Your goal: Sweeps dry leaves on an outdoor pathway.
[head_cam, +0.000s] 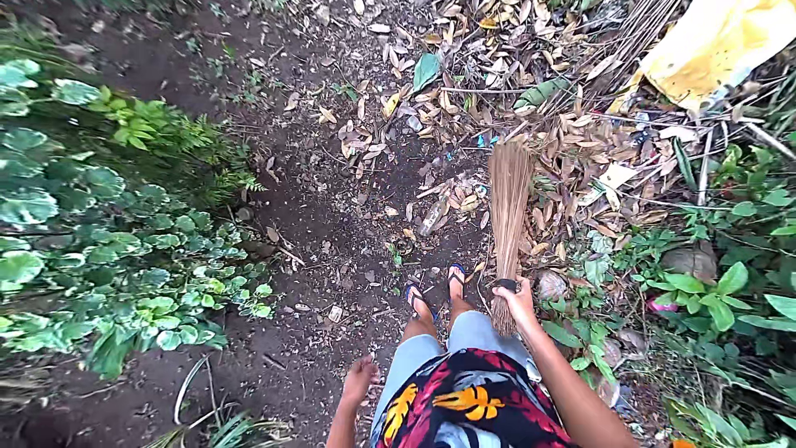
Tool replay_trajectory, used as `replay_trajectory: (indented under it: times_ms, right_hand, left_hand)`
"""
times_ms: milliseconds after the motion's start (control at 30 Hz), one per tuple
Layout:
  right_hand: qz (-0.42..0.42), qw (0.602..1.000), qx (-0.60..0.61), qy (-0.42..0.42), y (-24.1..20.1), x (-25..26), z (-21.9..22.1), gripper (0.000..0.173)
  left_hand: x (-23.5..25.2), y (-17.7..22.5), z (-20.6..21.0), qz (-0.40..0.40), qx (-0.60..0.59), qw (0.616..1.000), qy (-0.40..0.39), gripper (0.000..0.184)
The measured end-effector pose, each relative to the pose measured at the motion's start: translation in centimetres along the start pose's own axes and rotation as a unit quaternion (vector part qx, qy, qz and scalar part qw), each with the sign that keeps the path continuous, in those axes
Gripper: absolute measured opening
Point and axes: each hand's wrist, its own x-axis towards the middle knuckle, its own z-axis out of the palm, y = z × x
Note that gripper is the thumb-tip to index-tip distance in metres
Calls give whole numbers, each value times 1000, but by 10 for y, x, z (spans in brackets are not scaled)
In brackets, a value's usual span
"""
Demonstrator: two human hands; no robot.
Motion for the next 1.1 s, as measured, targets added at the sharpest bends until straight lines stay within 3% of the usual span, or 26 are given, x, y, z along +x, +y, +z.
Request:
replay_trajectory:
  times_ms: [100,233,533,700,800,967,1100]
  right_hand:
    - [33,999,-29,-13,-3,-1,-11,77]
    - [47,996,-73,-9,-18,0,-26,77]
    - [32,998,-54,-12,-35,18,-41,67]
    - [29,999,-29,-30,-40,19,-30,70]
    - [28,998,-14,-48,-38,11,-22,71]
    - [38,993,-44,-105,-36,-9,-9,74]
    - [86,980,-58,-169,-36,-20,2,72]
  left_hand:
    - [-3,34,5,51,-41,998,18,36]
    - [-8,43,15,73,-50,996,12,36]
    - [-3,-33,19,2,0,1000,3,36]
    - [-2,-42,16,-38,-18,999,23,35]
    - [2,-29,17,-34,-22,999,22,36]
    - [0,15,24,47,-27,998,29,35]
    - [4,31,29,89,-5,996,28,34]
